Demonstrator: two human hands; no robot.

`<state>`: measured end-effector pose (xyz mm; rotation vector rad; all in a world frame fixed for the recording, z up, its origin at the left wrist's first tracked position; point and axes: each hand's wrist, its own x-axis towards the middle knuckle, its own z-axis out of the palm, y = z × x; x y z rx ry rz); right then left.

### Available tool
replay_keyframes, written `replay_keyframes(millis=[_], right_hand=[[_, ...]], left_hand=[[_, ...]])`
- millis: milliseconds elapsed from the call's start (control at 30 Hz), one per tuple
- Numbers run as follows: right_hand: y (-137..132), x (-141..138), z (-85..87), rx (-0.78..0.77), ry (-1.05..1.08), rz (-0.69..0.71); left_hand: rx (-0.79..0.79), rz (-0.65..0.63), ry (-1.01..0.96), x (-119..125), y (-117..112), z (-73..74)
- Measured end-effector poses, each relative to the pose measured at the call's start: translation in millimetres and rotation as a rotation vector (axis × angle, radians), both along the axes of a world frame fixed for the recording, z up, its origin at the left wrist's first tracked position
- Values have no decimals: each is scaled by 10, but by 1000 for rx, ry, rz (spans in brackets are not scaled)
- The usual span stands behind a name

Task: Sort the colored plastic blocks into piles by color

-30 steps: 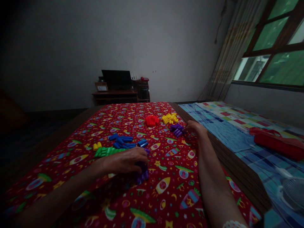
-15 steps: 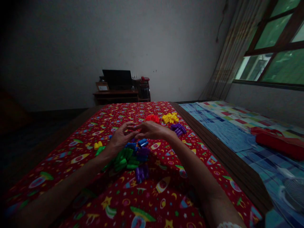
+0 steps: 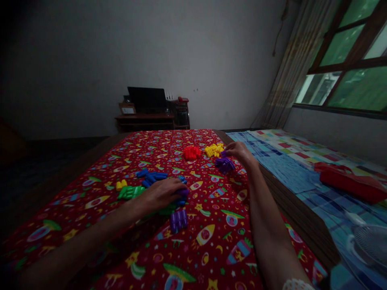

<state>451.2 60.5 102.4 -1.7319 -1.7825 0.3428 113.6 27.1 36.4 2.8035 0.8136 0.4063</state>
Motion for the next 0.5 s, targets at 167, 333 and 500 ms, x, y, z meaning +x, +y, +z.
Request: replay_keyframes(millis=[167, 333, 500], right_hand=[[86, 207, -228, -147, 107, -19], [185, 167, -287, -149, 24, -118], [114, -51, -45, 7, 43, -47]], left_hand=[[-58, 93, -77, 41, 5, 113], [-200, 179, -200, 56, 30, 217], [-247, 259, -359, 41, 81, 188]])
